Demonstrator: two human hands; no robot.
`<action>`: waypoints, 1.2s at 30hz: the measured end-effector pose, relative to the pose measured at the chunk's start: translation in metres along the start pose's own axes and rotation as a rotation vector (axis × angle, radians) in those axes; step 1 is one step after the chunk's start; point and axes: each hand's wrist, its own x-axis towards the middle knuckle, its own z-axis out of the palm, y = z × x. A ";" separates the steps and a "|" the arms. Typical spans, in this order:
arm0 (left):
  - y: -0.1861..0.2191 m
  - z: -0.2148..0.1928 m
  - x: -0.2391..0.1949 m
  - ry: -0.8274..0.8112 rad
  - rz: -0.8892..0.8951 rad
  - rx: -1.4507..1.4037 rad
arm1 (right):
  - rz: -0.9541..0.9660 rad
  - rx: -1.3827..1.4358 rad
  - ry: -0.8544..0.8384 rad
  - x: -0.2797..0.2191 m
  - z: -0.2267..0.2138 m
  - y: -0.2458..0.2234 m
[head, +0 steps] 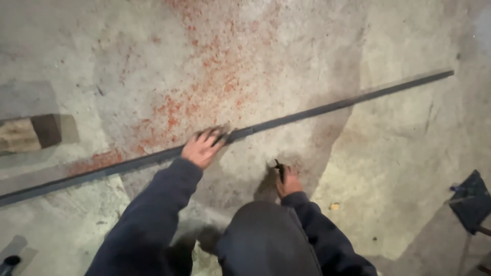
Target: Measuring, marking, and cutting metal square bars using an angle grinder on a workshop floor.
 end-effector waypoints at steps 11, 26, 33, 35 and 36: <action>-0.085 -0.069 0.013 -0.007 -0.303 -0.065 | -0.043 0.116 0.097 0.123 -0.092 -0.075; -0.043 -0.067 -0.130 -0.051 -0.432 0.094 | -0.497 -0.191 -0.110 0.218 -0.094 -0.022; -0.069 -0.089 -0.208 -0.094 -0.271 0.183 | -0.642 -0.296 -0.124 0.202 -0.093 -0.068; -0.074 -0.105 -0.228 -0.100 -0.269 0.187 | -0.631 -0.252 -0.151 0.200 -0.088 -0.095; -0.077 -0.114 -0.237 -0.097 -0.265 0.195 | -0.621 -0.214 -0.170 0.199 -0.087 -0.108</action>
